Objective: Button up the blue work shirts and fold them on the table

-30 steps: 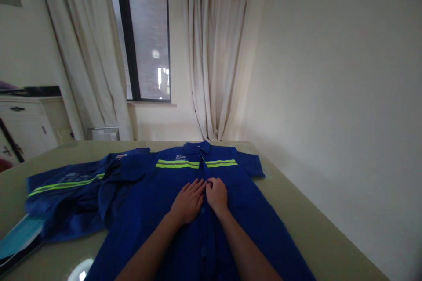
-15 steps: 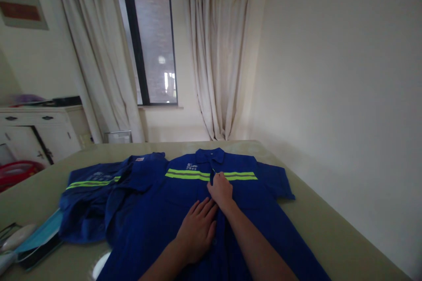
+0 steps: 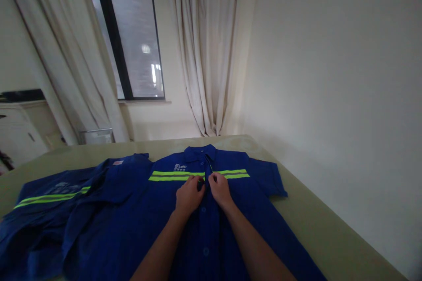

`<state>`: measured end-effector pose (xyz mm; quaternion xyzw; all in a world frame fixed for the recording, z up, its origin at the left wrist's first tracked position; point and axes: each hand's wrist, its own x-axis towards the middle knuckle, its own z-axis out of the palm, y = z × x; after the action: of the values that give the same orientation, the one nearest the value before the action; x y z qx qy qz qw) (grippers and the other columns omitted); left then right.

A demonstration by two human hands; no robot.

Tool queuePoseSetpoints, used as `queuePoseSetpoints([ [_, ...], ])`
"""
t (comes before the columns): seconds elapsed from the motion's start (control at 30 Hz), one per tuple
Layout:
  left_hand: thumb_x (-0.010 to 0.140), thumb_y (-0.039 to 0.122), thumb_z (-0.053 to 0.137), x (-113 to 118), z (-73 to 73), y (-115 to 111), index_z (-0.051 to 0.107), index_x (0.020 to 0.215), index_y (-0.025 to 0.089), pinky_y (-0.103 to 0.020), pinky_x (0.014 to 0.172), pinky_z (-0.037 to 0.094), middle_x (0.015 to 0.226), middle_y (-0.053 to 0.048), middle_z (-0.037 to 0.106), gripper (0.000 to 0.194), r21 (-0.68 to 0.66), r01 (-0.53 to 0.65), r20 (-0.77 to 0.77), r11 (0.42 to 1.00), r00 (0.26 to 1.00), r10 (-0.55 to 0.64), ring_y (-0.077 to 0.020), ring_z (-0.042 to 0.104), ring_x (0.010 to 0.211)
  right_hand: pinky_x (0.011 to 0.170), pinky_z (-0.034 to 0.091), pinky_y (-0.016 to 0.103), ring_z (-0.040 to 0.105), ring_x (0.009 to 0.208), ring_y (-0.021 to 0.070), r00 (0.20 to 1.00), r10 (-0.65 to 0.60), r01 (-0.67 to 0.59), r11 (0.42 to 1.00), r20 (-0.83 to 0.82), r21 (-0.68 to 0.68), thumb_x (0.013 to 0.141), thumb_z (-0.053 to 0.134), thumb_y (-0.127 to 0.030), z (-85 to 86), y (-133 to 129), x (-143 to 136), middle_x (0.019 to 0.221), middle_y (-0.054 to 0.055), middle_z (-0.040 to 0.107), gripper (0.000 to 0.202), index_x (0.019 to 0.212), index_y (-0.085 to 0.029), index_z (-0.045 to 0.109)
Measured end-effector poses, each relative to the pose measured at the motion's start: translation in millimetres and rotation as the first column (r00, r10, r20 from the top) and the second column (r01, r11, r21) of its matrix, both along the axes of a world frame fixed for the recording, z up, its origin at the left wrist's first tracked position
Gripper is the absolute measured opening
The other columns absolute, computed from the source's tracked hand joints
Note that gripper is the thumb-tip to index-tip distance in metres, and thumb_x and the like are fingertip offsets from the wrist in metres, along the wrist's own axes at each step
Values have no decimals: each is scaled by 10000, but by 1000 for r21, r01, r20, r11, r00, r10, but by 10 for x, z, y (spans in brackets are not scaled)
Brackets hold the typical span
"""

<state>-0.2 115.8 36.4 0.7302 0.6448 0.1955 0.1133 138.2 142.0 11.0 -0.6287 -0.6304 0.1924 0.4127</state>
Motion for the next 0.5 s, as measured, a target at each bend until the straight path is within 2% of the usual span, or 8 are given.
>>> queuePoseSetpoints([
  [0.1,946,284,577,-33,-92,91,653,1041,272,-253,780,426,1100,3,673,122,26,98,52,995,994,-100,-161,665,989,702,440,243,673,780,181,1000,13,-13,1000,-12,25,932,497,-256,2,33,5,852,52,751,261,841,-180,729],
  [0.3,924,191,550,-74,-173,163,621,969,237,-251,757,398,1050,-4,671,96,27,64,134,998,989,-67,-156,636,937,691,430,263,669,763,207,993,112,-111,993,32,-31,739,743,-302,37,112,-6,746,36,735,119,675,-207,711],
  [0.4,890,195,594,-119,-163,200,639,948,243,-241,755,397,1009,9,689,88,6,90,224,996,971,-89,-153,635,922,690,431,268,662,775,212,991,117,-115,992,66,-44,693,731,-221,2,139,6,753,36,733,27,675,-211,714],
  [0.5,878,224,635,-165,-157,241,662,1021,252,-236,736,406,966,17,713,148,-59,115,281,992,955,-94,-154,646,890,728,447,276,668,803,215,993,97,-96,995,64,-10,701,686,-165,-70,158,17,794,47,734,54,717,-200,725],
])
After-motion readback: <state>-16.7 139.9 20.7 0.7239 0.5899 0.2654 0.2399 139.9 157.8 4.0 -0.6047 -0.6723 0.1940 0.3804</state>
